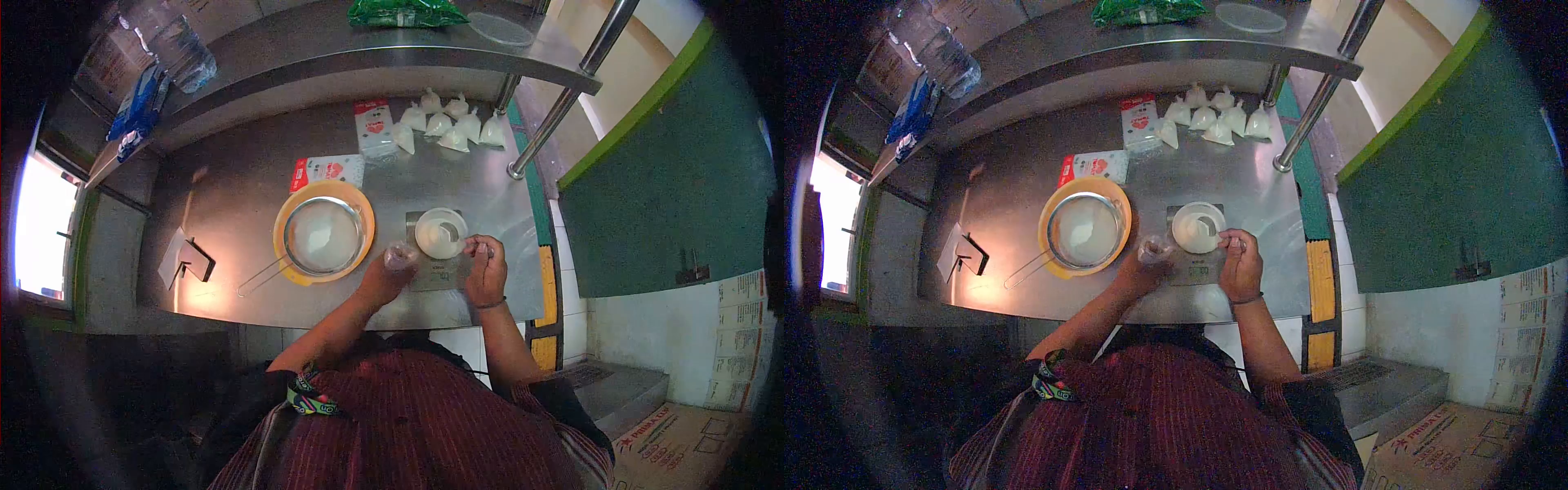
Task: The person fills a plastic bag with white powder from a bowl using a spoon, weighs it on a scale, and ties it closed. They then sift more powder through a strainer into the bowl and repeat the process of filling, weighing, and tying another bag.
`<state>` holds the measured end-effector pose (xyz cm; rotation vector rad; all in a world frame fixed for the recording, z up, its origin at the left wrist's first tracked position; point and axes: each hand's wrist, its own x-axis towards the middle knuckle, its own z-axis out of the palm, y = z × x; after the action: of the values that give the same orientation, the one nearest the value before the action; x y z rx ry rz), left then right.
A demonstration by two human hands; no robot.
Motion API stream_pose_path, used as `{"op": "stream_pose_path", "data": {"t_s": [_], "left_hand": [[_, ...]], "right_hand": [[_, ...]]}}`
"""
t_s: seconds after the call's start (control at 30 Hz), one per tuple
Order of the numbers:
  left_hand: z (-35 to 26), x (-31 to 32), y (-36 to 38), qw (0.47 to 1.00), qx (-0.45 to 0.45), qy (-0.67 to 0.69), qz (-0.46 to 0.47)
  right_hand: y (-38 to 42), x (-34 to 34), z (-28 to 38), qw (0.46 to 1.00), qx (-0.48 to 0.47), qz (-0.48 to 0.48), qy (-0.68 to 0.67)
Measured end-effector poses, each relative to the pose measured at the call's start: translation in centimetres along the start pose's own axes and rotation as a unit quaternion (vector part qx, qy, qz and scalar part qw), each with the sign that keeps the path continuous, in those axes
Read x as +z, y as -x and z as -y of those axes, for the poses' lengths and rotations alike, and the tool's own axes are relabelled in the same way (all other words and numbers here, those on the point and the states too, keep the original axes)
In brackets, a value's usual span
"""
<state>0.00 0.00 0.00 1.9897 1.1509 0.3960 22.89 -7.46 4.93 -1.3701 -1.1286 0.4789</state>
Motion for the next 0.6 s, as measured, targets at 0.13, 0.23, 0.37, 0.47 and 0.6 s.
{"op": "stream_pose_path", "data": {"t_s": [0.13, 0.23, 0.37, 0.47, 0.6], "left_hand": [[0.1, 0.9, -0.5, 0.999, 0.014, 0.045, -0.012], [-2.7, -0.2, -0.7, 0.991, -0.049, 0.122, 0.009], [-0.7, 1.0, -1.4, 0.994, 0.095, -0.022, -0.051], [-2.4, -0.1, -0.8, 0.97, -0.056, 0.236, 0.01], [-0.1, 0.4, -1.8, 0.987, -0.013, 0.155, 0.026]], "right_hand": [[0.7, 0.8, -0.4, 0.998, 0.028, -0.016, -0.061], [0.7, 1.3, -0.7, 0.99, 0.073, -0.036, -0.116], [0.5, 1.6, -1.1, 0.972, 0.116, -0.051, -0.196], [0.2, 1.5, -2.2, 0.959, 0.128, -0.077, -0.239], [-0.1, 1.2, -2.1, 0.947, 0.14, -0.095, -0.272]]}}
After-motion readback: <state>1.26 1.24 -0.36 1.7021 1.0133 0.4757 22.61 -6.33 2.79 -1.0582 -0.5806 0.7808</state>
